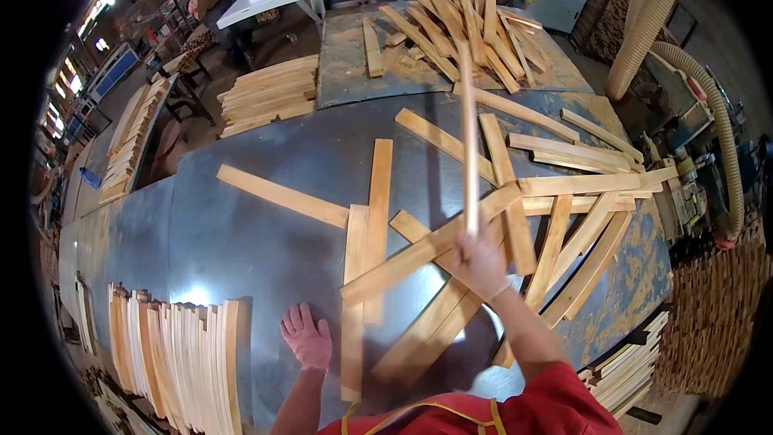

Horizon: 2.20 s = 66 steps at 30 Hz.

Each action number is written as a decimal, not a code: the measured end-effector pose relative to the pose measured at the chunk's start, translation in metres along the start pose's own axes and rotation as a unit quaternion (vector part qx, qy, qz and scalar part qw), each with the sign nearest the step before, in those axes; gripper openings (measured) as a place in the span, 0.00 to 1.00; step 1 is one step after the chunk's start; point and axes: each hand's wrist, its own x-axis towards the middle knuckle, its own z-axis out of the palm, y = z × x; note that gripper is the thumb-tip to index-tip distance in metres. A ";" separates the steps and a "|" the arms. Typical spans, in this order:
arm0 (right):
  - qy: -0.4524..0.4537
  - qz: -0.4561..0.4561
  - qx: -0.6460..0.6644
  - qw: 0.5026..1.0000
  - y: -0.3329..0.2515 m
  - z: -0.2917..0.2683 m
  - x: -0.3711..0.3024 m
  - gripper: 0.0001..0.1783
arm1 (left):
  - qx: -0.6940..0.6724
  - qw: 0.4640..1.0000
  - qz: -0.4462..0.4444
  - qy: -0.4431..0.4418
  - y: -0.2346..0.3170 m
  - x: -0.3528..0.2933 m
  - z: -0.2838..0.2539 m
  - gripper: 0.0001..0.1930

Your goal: The person repeatedly picks up thin wooden planks from a scattered pile on a metal table and stacks them neatly. They handle the planks one by one or in small groups, aligning them into a growing stack while another worker is visible in the background.

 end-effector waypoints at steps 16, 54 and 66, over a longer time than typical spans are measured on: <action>-0.354 0.028 -0.514 0.781 0.227 0.173 -0.243 0.51 | -0.484 0.824 -0.241 -0.170 -0.093 -0.076 -0.131 0.25; -0.066 -0.154 -0.572 0.803 0.227 0.155 -0.175 0.45 | -0.473 0.825 -0.208 -0.230 -0.076 -0.110 -0.166 0.47; 0.020 0.082 -0.230 0.969 0.249 0.226 -0.227 0.60 | -0.322 0.923 0.086 -0.193 -0.062 -0.174 -0.196 0.43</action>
